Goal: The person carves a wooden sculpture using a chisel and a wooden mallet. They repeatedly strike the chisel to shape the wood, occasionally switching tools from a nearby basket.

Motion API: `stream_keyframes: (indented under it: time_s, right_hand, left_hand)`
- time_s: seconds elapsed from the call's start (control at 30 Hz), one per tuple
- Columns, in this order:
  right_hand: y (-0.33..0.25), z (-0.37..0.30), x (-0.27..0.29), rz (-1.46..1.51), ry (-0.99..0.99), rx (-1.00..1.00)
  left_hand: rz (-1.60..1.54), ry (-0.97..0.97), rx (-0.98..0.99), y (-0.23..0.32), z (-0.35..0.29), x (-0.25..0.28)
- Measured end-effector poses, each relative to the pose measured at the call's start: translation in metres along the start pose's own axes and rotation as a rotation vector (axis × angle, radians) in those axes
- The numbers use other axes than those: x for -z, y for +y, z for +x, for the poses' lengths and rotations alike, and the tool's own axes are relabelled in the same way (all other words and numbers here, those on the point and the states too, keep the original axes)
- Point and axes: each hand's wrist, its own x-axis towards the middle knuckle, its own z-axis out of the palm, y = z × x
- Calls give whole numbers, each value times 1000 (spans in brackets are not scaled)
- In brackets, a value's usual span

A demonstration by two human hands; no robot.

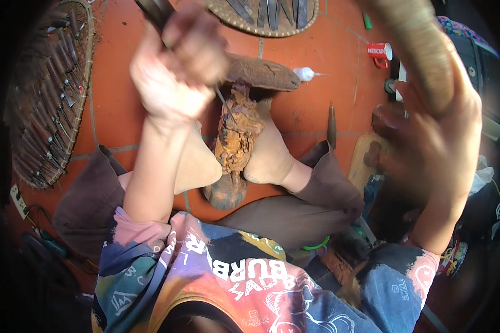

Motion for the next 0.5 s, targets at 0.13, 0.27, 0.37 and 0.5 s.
stream_keyframes:
  time_s: [0.13,0.27,0.37,0.5]
  right_hand:
    - [-4,-5,-11,285,-47,-205]
    - [-8,3,-28,231,-93,-245]
    - [-18,9,-34,153,-155,-280]
    - [-21,11,-42,167,-167,-305]
  left_hand:
    - [296,207,-58,7,10,16]
    - [210,186,-18,9,8,36]
    - [161,190,0,9,9,45]
    - [118,275,18,6,8,41]
